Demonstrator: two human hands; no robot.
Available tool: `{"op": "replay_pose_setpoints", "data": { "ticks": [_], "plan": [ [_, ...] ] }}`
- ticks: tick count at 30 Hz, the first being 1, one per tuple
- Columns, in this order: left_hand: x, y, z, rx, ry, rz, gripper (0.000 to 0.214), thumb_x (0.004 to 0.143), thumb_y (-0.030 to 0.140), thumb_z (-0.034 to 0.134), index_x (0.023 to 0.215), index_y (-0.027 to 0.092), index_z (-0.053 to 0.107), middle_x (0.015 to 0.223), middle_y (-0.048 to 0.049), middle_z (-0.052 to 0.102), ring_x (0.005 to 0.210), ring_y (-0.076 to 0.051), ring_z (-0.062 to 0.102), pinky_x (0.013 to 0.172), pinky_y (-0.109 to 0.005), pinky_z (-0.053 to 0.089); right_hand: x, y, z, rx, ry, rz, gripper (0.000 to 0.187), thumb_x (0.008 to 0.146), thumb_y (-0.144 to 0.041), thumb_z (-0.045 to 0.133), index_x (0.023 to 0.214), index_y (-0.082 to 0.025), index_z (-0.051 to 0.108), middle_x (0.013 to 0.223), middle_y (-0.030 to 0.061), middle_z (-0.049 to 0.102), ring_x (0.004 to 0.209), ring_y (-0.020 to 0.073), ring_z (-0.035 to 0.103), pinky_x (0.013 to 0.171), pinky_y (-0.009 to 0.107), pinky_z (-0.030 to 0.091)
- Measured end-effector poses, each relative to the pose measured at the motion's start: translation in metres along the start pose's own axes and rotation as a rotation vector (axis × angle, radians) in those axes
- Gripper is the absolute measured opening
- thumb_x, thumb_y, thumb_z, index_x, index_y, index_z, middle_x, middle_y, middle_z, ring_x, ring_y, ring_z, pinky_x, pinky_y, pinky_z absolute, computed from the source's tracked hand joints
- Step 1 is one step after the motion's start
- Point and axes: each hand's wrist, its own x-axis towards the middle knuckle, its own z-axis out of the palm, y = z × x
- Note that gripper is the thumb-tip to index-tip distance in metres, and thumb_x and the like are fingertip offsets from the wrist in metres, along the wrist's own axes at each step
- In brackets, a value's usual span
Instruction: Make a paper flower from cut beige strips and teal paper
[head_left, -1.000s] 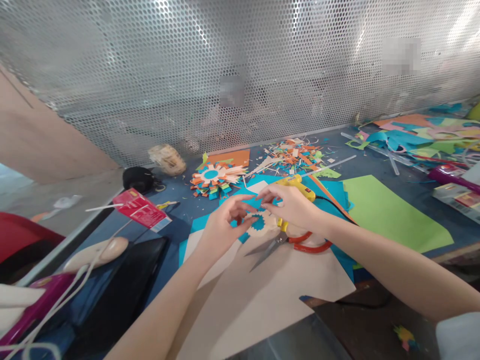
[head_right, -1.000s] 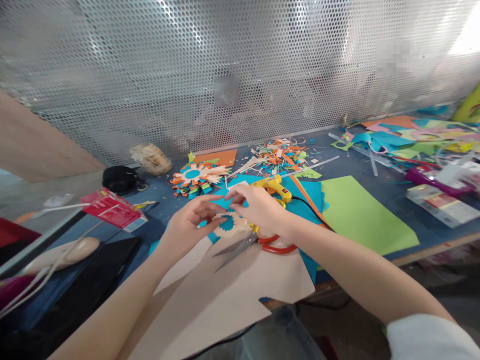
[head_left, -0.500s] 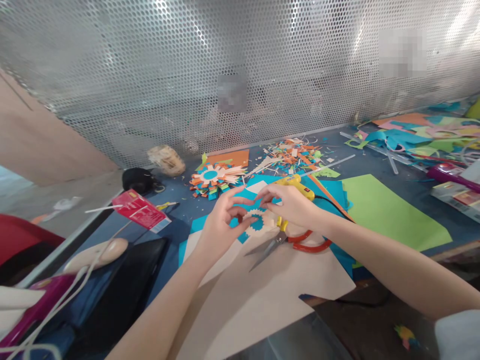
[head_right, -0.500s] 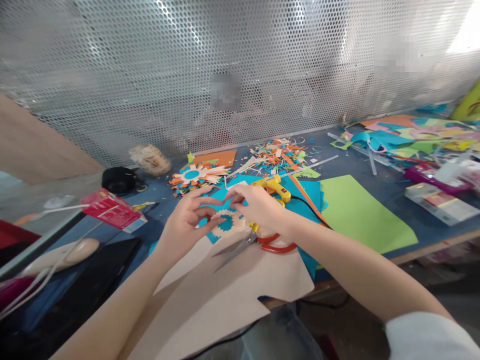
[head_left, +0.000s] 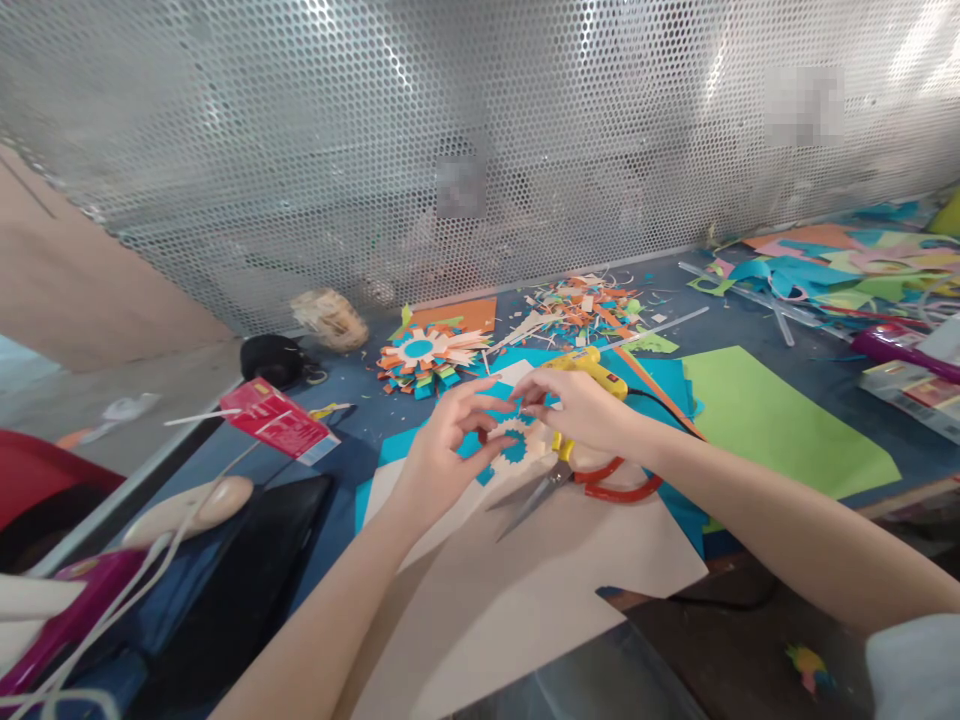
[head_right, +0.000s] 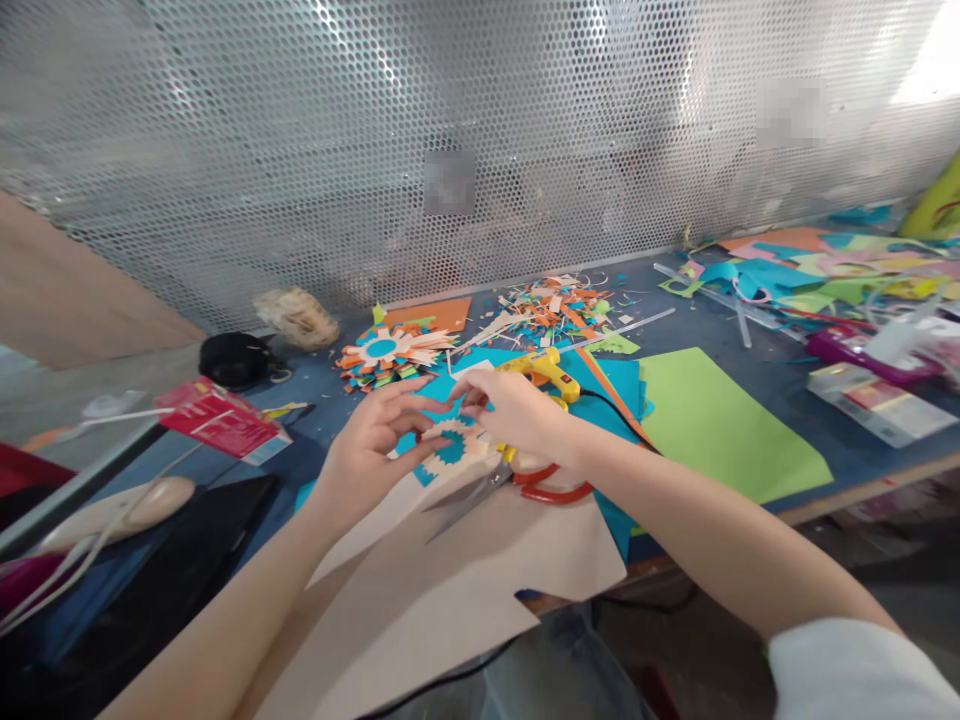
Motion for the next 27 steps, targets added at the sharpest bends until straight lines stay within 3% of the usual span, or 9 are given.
{"op": "replay_pose_setpoints", "data": {
  "ticks": [11, 17, 21, 24, 27],
  "plan": [
    [-0.0005, 0.0020, 0.0002, -0.052, 0.033, -0.007, 0.050, 0.068, 0.031, 0.066, 0.110, 0.020, 0.042, 0.093, -0.0062, 0.063, 0.069, -0.013, 0.060, 0.064, -0.027, 0.050, 0.0006, -0.0015, 0.0010, -0.016, 0.023, 0.006, 0.030, 0.073, -0.005, 0.048, 0.097, -0.019, 0.060, 0.086, 0.0021, 0.065, 0.081, 0.0128, 0.061, 0.068, 0.024, 0.046],
    [0.0034, -0.0001, -0.0019, -0.156, 0.204, -0.014, 0.048, 0.066, 0.031, 0.068, 0.106, 0.019, 0.044, 0.089, -0.0041, 0.063, 0.068, -0.012, 0.061, 0.067, -0.028, 0.050, 0.0047, -0.0043, -0.0003, 0.078, 0.116, 0.070, 0.031, 0.079, -0.031, 0.054, 0.106, -0.015, 0.055, 0.093, 0.0068, 0.065, 0.088, 0.0145, 0.061, 0.074, 0.026, 0.048],
    [0.0065, -0.0027, -0.0038, -0.227, 0.280, -0.020, 0.055, 0.063, 0.026, 0.070, 0.110, 0.018, 0.042, 0.096, -0.0061, 0.062, 0.069, -0.011, 0.060, 0.066, -0.027, 0.049, 0.0057, -0.0041, 0.0013, 0.059, 0.047, 0.178, 0.026, 0.070, -0.034, 0.063, 0.087, -0.014, 0.059, 0.081, 0.0054, 0.066, 0.074, 0.0149, 0.062, 0.066, 0.026, 0.049],
    [0.0068, -0.0038, -0.0036, -0.219, 0.218, -0.046, 0.057, 0.065, 0.026, 0.068, 0.115, 0.018, 0.041, 0.099, -0.0073, 0.062, 0.070, -0.011, 0.060, 0.066, -0.027, 0.049, 0.0060, -0.0009, 0.0036, 0.089, 0.052, 0.124, 0.014, 0.070, -0.028, 0.063, 0.074, -0.015, 0.058, 0.074, 0.0023, 0.065, 0.070, 0.0128, 0.062, 0.064, 0.024, 0.048],
    [0.0057, -0.0046, -0.0019, -0.165, 0.184, -0.082, 0.058, 0.066, 0.028, 0.067, 0.117, 0.018, 0.042, 0.093, -0.0048, 0.064, 0.069, -0.011, 0.060, 0.067, -0.027, 0.048, 0.0067, 0.0027, 0.0041, 0.123, 0.101, 0.051, 0.008, 0.071, -0.022, 0.061, 0.074, -0.016, 0.058, 0.072, 0.0007, 0.064, 0.068, 0.0109, 0.060, 0.063, 0.023, 0.048]
  ]
}}
